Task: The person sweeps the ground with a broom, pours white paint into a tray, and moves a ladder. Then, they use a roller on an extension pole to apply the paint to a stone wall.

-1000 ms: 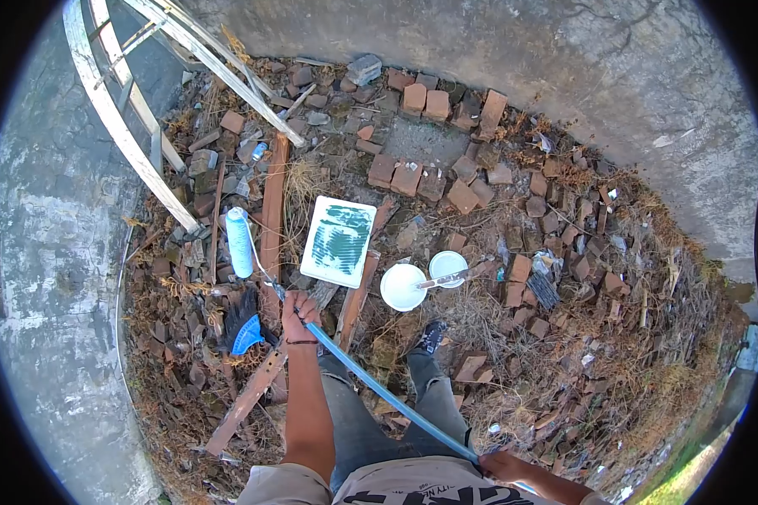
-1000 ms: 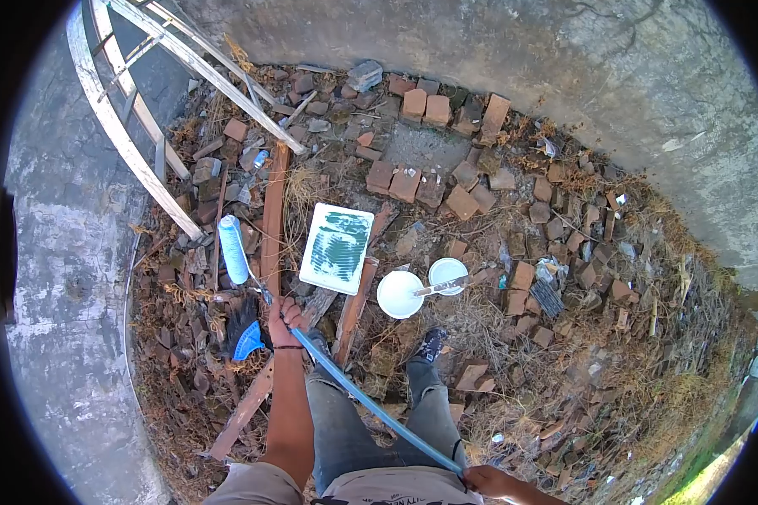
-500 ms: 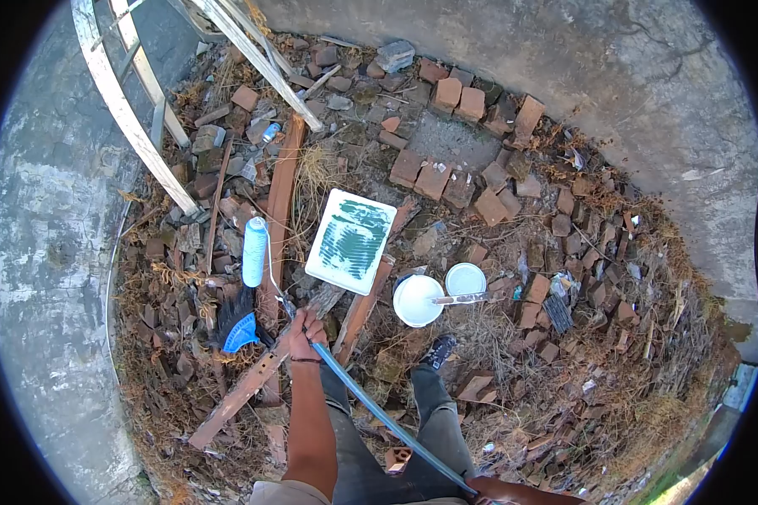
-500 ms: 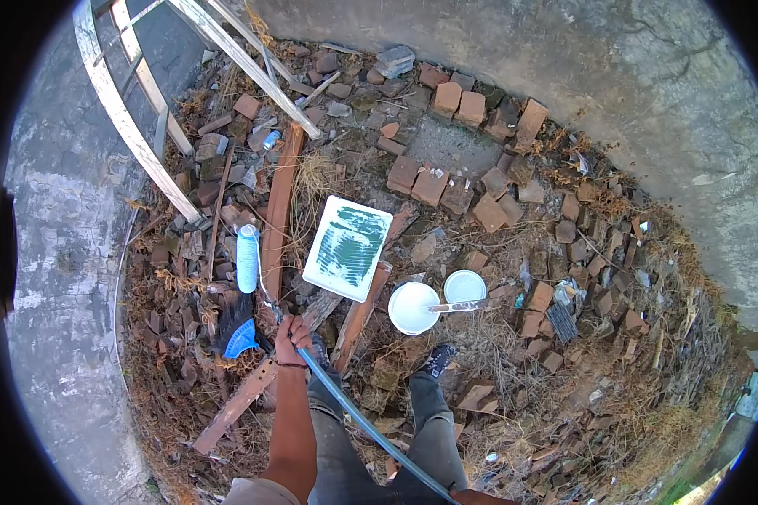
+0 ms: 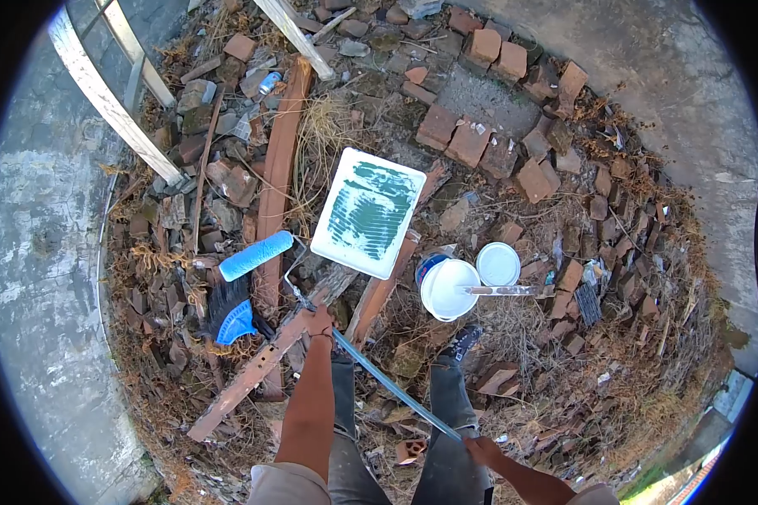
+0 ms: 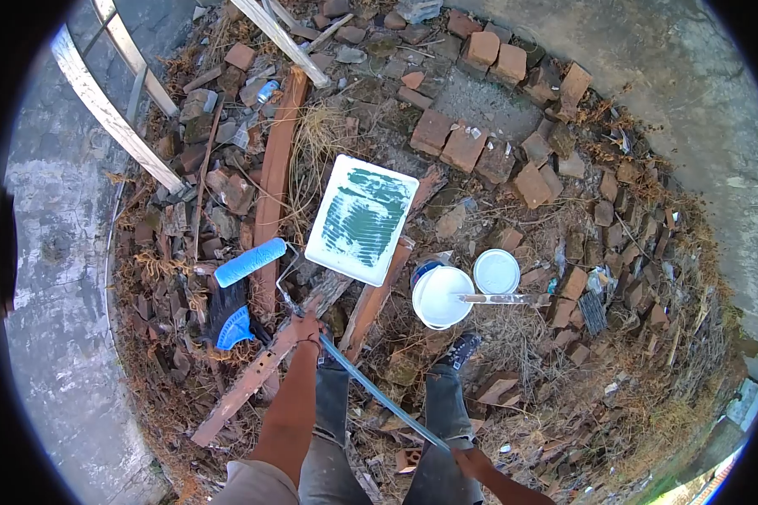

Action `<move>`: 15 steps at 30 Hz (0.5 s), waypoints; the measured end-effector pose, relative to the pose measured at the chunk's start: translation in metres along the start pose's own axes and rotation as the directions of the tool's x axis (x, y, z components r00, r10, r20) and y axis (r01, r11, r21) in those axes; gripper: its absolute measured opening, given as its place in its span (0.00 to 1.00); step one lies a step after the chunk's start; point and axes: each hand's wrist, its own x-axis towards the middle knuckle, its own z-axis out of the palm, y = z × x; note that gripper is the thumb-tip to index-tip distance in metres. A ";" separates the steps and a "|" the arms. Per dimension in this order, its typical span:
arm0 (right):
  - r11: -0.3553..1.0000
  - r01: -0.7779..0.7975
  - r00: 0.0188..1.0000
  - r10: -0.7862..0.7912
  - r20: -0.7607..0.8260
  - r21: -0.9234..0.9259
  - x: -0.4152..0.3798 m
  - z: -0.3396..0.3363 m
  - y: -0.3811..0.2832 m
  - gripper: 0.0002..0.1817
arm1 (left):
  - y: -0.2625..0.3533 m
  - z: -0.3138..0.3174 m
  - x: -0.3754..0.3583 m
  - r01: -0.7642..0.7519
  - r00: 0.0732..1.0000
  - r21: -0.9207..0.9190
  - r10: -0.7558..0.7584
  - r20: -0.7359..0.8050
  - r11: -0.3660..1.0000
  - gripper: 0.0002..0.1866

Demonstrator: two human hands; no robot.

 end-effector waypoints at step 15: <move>0.648 -0.038 0.303 -0.718 -0.627 -0.761 0.122 -0.206 -0.210 0.29 | -0.167 -0.079 0.205 0.263 0.956 0.063 -0.251 -0.155 0.963 0.10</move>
